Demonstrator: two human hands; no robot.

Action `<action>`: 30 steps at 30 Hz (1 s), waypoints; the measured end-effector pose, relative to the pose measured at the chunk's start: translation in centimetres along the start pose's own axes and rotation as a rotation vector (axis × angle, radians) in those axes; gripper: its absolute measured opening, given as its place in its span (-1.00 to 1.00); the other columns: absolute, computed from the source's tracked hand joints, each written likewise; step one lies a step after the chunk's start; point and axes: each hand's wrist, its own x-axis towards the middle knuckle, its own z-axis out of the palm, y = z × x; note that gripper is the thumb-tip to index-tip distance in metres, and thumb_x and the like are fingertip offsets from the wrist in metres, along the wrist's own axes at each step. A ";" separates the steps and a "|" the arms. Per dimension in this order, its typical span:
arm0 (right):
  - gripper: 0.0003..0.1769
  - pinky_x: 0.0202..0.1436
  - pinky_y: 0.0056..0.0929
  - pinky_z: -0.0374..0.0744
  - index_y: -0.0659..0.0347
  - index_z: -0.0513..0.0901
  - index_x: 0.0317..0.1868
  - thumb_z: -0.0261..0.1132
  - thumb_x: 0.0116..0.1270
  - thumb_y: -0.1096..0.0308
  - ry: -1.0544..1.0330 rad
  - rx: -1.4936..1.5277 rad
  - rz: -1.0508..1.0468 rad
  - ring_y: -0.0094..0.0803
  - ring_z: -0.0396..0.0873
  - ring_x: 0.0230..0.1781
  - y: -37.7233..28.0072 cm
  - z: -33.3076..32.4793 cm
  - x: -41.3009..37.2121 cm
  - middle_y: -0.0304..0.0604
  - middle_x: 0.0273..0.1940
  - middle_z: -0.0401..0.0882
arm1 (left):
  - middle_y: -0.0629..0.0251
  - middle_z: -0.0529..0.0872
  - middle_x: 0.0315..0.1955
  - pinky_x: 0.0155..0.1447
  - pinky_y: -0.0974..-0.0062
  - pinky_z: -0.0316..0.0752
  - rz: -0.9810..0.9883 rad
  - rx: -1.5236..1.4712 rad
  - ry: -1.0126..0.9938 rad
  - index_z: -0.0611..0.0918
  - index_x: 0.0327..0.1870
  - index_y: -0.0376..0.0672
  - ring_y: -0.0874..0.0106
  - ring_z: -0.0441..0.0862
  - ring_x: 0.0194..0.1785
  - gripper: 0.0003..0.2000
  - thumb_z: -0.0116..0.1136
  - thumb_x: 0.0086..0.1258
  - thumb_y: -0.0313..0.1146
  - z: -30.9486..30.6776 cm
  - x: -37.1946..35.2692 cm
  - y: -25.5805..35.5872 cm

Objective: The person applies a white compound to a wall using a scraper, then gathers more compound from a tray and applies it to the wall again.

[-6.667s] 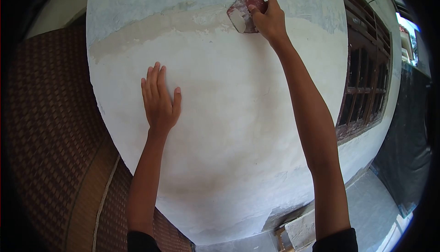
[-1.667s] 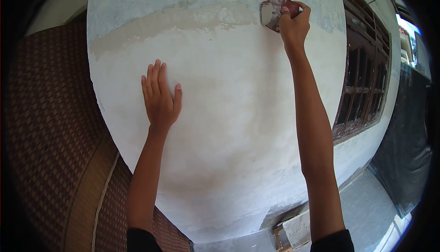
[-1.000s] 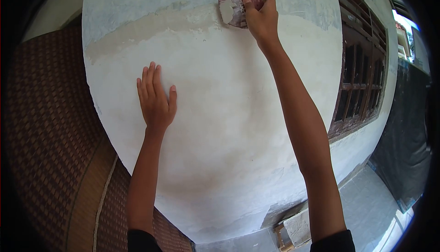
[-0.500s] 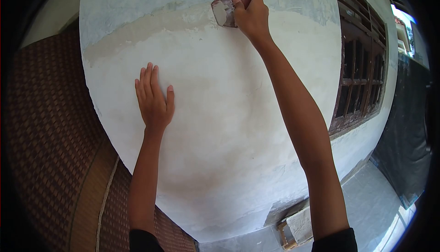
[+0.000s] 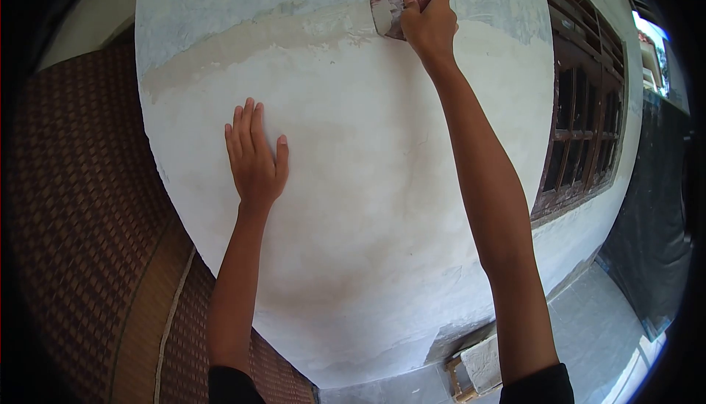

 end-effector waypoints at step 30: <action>-0.55 0.13 -0.18 0.62 0.23 0.44 0.23 0.33 0.41 0.31 0.113 -0.012 -0.117 -0.06 0.73 -0.05 0.3 -0.1 1.1 0.14 -0.05 0.73 | 0.06 0.29 0.52 0.65 -0.02 -0.06 -0.007 0.018 0.005 0.28 0.52 -0.27 0.11 0.11 0.63 -0.39 0.05 0.47 -0.29 -0.1 0.0 0.1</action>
